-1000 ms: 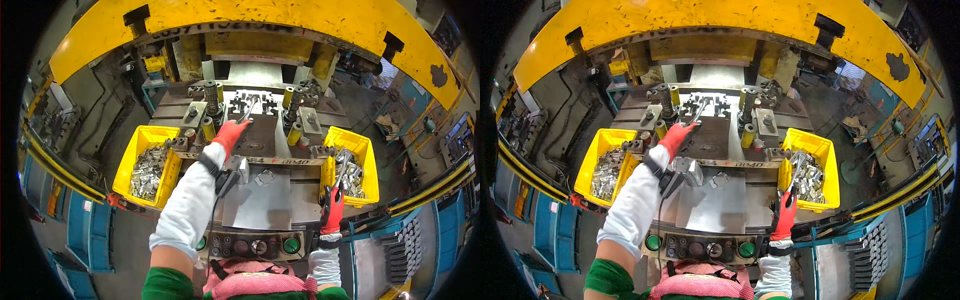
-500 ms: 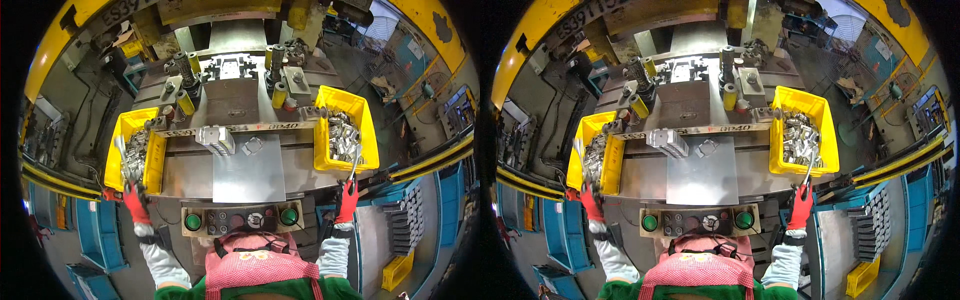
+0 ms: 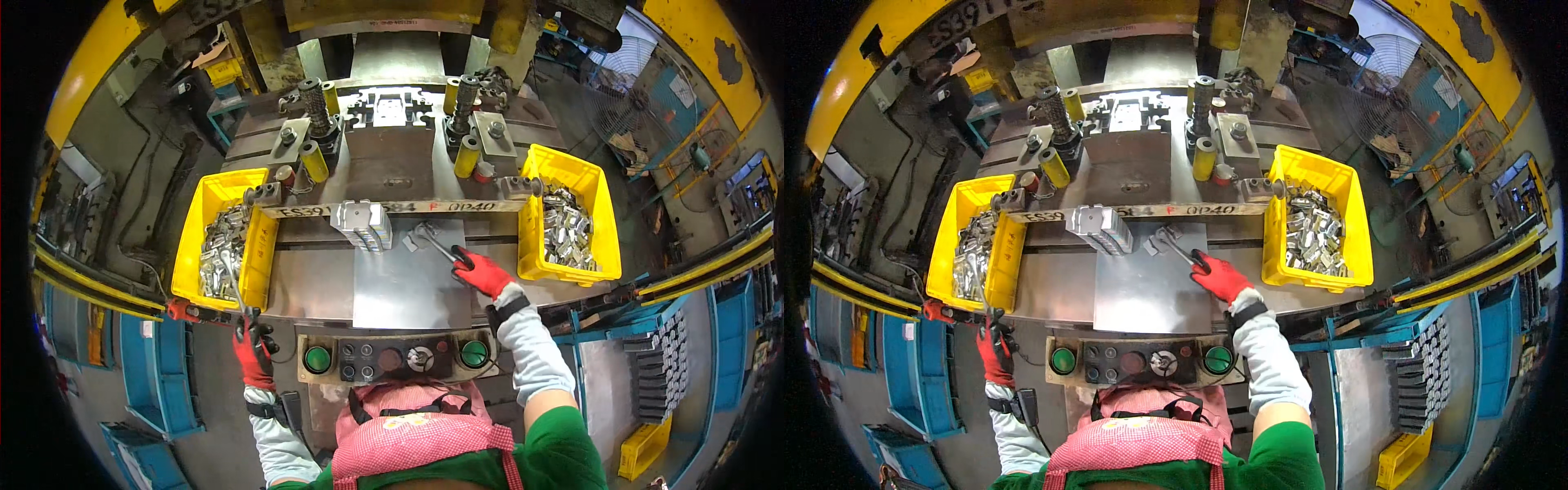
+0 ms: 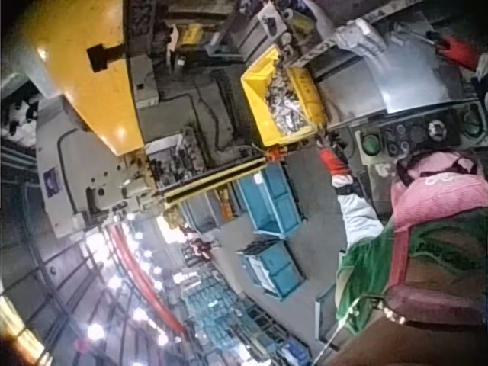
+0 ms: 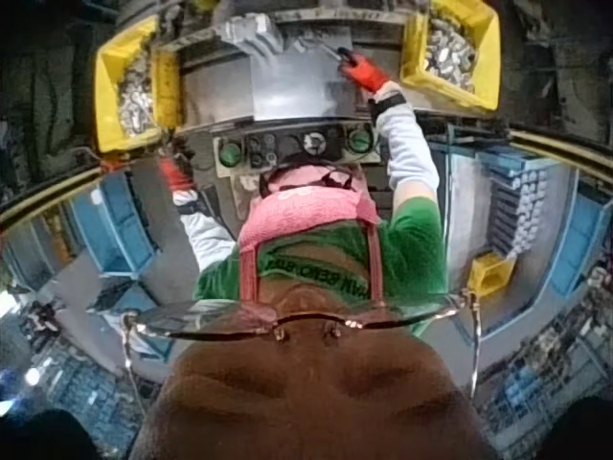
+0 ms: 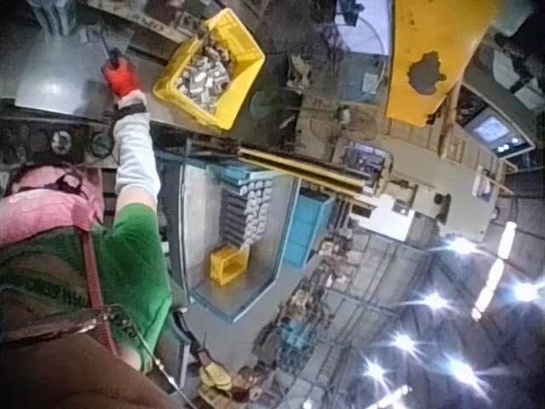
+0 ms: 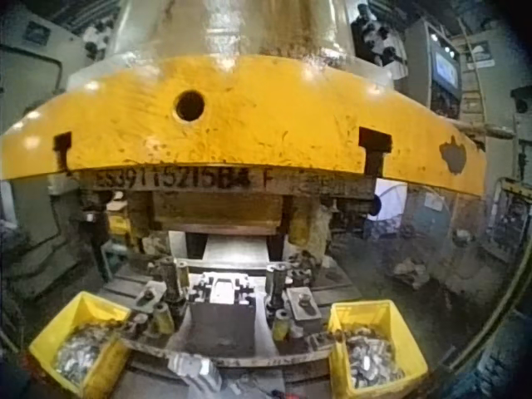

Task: Operating a metal stamping press to process small components.

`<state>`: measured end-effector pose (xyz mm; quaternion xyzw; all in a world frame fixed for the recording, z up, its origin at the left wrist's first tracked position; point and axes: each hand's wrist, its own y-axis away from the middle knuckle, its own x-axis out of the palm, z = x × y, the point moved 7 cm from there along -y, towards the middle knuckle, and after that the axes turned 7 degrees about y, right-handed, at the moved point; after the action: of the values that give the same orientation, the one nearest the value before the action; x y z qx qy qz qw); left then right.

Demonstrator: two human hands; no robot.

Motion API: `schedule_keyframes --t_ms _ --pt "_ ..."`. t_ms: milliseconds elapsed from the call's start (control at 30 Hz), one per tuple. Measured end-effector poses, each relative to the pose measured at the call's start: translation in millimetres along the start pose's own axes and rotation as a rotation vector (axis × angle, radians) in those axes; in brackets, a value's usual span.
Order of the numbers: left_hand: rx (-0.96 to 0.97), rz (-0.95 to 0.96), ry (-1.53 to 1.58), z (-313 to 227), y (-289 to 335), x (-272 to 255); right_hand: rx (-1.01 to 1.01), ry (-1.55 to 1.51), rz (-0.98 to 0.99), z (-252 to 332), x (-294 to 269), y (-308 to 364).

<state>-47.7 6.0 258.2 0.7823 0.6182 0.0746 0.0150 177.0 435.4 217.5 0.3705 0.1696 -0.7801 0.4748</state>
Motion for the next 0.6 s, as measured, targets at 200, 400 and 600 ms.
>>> schedule_keyframes --t_ms 200,400,600 --pt "-0.009 -0.151 0.051 -3.0 31.8 -33.0 0.251 -0.374 0.226 26.6 -9.2 50.0" --pt "0.071 -0.164 0.059 -11.4 42.0 -20.2 0.069 -0.788 -0.085 143.2 -54.5 -10.4" --pt "-0.036 -0.150 0.107 -4.3 36.5 -9.5 -0.076 -0.489 -0.329 141.6 -90.6 -159.9"
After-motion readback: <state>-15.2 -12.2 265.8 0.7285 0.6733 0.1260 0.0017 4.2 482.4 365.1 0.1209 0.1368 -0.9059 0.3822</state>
